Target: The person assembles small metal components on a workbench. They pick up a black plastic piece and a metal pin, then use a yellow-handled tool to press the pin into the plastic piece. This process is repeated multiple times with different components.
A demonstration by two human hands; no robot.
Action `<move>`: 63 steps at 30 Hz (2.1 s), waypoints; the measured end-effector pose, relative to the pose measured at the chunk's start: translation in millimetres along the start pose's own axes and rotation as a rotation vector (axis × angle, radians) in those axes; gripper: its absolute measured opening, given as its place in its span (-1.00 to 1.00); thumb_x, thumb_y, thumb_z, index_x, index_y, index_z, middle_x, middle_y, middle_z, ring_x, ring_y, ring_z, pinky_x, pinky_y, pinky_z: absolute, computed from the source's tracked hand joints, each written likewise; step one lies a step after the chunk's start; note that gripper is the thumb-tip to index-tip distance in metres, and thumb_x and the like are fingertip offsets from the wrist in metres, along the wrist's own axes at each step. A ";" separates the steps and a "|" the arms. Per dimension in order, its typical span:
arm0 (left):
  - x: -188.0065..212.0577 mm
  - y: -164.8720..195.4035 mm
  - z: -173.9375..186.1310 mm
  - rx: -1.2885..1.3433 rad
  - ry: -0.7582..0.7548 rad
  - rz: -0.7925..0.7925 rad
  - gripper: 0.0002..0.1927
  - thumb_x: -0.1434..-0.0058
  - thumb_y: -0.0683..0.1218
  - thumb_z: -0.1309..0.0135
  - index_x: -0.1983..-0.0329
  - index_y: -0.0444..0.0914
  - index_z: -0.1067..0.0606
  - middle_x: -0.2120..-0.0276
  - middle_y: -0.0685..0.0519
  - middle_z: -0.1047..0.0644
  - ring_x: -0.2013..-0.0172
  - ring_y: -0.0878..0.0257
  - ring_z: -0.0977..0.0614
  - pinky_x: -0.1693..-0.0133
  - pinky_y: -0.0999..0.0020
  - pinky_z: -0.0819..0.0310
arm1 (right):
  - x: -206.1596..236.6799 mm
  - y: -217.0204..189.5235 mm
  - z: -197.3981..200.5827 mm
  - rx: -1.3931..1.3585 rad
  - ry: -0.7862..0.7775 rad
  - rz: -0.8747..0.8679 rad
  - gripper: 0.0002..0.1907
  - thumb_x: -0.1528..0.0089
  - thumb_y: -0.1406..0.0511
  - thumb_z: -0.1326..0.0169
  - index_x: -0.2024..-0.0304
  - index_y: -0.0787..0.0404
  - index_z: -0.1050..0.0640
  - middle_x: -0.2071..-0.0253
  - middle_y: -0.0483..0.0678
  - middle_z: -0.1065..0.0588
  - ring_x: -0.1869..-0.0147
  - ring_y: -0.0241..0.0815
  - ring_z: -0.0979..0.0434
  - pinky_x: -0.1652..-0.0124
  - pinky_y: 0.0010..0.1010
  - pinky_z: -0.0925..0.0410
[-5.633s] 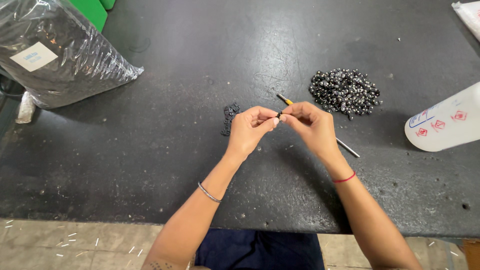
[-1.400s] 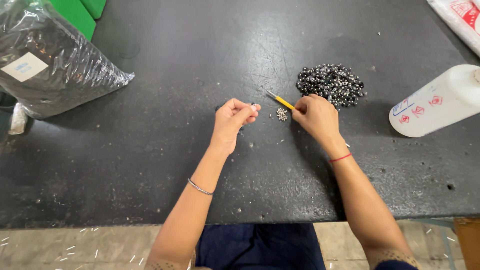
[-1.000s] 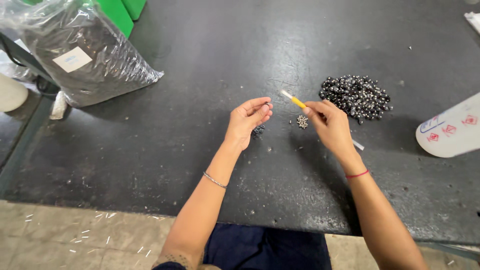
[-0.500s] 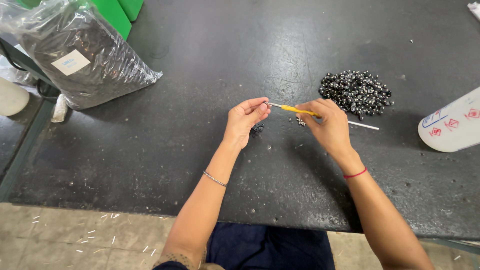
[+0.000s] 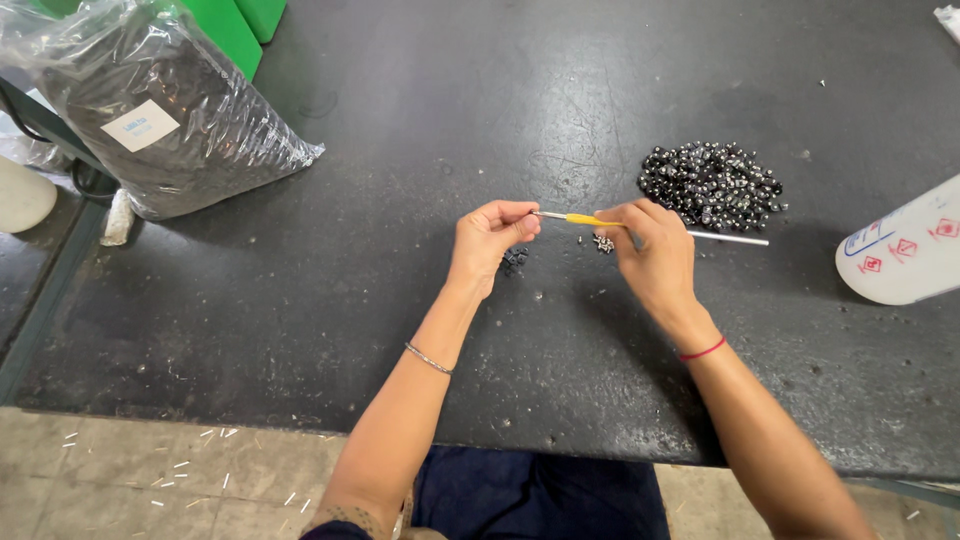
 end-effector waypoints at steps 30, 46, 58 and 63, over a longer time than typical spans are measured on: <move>-0.6 -6.8 -0.2 -0.137 0.043 -0.061 -0.74 -0.16 -0.30 -0.27 0.05 -0.39 -0.63 0.25 0.03 -0.67 0.27 0.37 -0.65 0.15 0.47 -0.60 | 7.7 40.0 -29.3 -0.144 -0.220 -0.203 -0.88 -0.27 0.32 -0.19 0.17 0.23 -0.62 0.36 -0.04 -0.53 0.27 -0.07 -0.46 0.24 -0.27 -0.32; 0.1 -6.7 -1.3 -0.132 0.042 -0.055 -0.74 -0.17 -0.29 -0.26 0.05 -0.39 -0.63 0.26 0.03 -0.66 0.28 0.37 -0.64 0.16 0.48 -0.59 | 5.0 39.5 -31.7 -0.139 -0.244 -0.163 -0.96 -0.38 0.41 -0.13 0.19 0.26 -0.59 0.37 -0.01 -0.52 0.23 -0.12 -0.47 0.18 -0.30 -0.33; 2.1 -0.4 -2.5 -0.149 0.037 -0.062 -0.75 -0.18 -0.29 -0.26 0.05 -0.38 -0.63 0.26 0.04 -0.66 0.28 0.37 -0.63 0.16 0.49 -0.57 | 3.5 40.9 -31.2 -0.108 -0.251 -0.158 -0.92 -0.41 0.42 -0.11 0.20 0.26 -0.59 0.38 -0.03 -0.51 0.24 -0.11 -0.46 0.17 -0.29 -0.34; 3.8 2.7 -2.1 -0.164 0.075 -0.040 -0.76 -0.17 -0.28 -0.26 0.07 -0.37 -0.63 0.26 0.05 -0.66 0.28 0.38 -0.64 0.16 0.48 -0.59 | 3.5 39.6 -28.6 -0.331 -0.163 -0.131 -0.73 -0.19 0.28 -0.21 0.23 0.34 -0.45 0.30 0.04 -0.45 0.28 -0.13 -0.49 0.25 -0.31 -0.38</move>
Point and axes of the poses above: each hand's wrist, its own x-axis away from the middle knuckle, its own z-axis out of the back of the hand, y = z × x, the point moved 3 cm from there along -x, towards the middle knuckle
